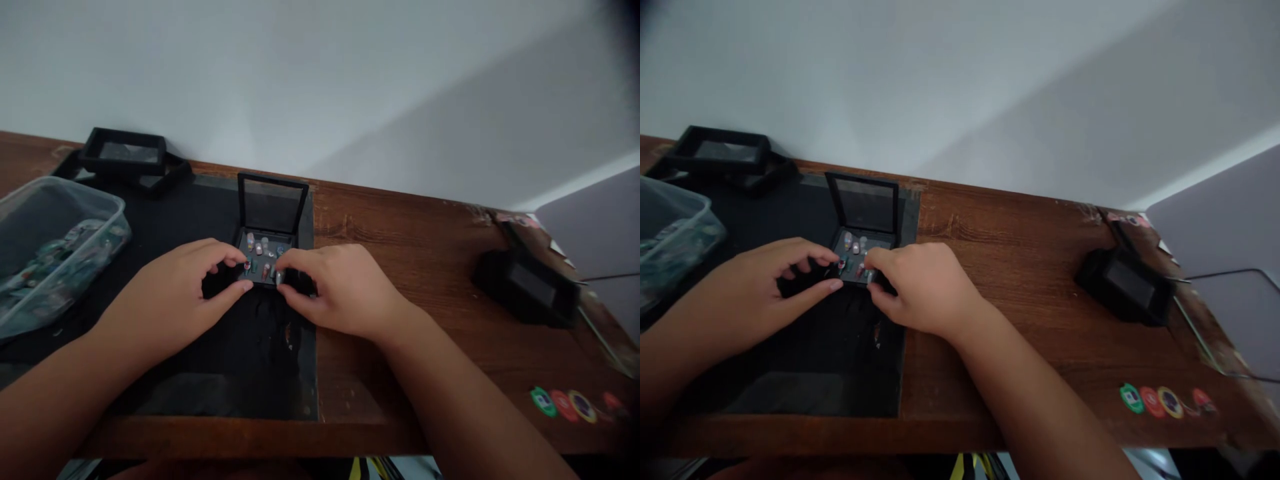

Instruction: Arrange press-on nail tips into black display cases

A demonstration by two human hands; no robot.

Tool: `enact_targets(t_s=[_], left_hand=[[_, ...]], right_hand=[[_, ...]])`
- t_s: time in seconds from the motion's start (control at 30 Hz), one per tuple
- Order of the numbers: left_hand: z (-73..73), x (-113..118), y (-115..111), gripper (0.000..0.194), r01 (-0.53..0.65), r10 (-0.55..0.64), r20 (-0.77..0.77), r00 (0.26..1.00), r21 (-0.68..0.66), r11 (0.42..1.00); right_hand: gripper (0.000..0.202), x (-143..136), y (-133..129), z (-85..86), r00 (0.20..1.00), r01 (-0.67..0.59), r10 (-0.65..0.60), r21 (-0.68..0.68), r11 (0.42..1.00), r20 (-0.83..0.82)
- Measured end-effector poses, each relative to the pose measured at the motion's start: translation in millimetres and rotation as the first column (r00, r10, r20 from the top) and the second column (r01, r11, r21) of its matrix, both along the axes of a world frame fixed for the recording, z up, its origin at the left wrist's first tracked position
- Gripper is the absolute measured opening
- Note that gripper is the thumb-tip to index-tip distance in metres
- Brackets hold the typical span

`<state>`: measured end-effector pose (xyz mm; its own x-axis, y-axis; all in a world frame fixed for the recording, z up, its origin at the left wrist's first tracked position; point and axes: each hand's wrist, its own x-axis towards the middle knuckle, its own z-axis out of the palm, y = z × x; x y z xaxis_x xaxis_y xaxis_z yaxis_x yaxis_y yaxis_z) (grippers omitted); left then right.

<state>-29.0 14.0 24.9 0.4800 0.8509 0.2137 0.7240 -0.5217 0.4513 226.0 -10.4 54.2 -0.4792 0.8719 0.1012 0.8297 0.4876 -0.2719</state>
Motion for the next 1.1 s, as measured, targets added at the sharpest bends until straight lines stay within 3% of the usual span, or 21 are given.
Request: enact_targets(t_s=[0.13, 0.37, 0.63, 0.93, 1.1], left_hand=[[0.2, 1, 0, 0.029, 0.022, -0.022, -0.009, 1.000, 0.015, 1.000], [3.8, 2, 1, 0.021, 0.033, -0.032, -0.001, 0.999, 0.038, 0.999], [5.6, -1, 2, 0.021, 0.051, -0.051, 0.004, 0.999, 0.044, 0.998], [21.0, 5, -8, 0.013, 0.021, -0.033, 0.104, 0.994, 0.107, 0.994], [21.9, 7, -9, 0.016, 0.005, -0.009, 0.083, 0.996, 0.046, 0.999]], right_hand=[[0.025, -3, -3, 1.7, 0.993, 0.030, -0.029, -0.005, 1.000, 0.118], [0.025, -3, -2, 2.1, 0.996, -0.010, 0.009, 0.018, 1.000, 0.089], [0.026, -2, 0, 6.3, 0.981, 0.023, -0.024, 0.007, 1.000, 0.192], [0.035, -2, -2, 8.7, 0.962, 0.037, -0.034, -0.006, 0.999, 0.271], [0.031, -5, -5, 13.0, 0.946, 0.045, -0.026, -0.051, 0.998, 0.324]])
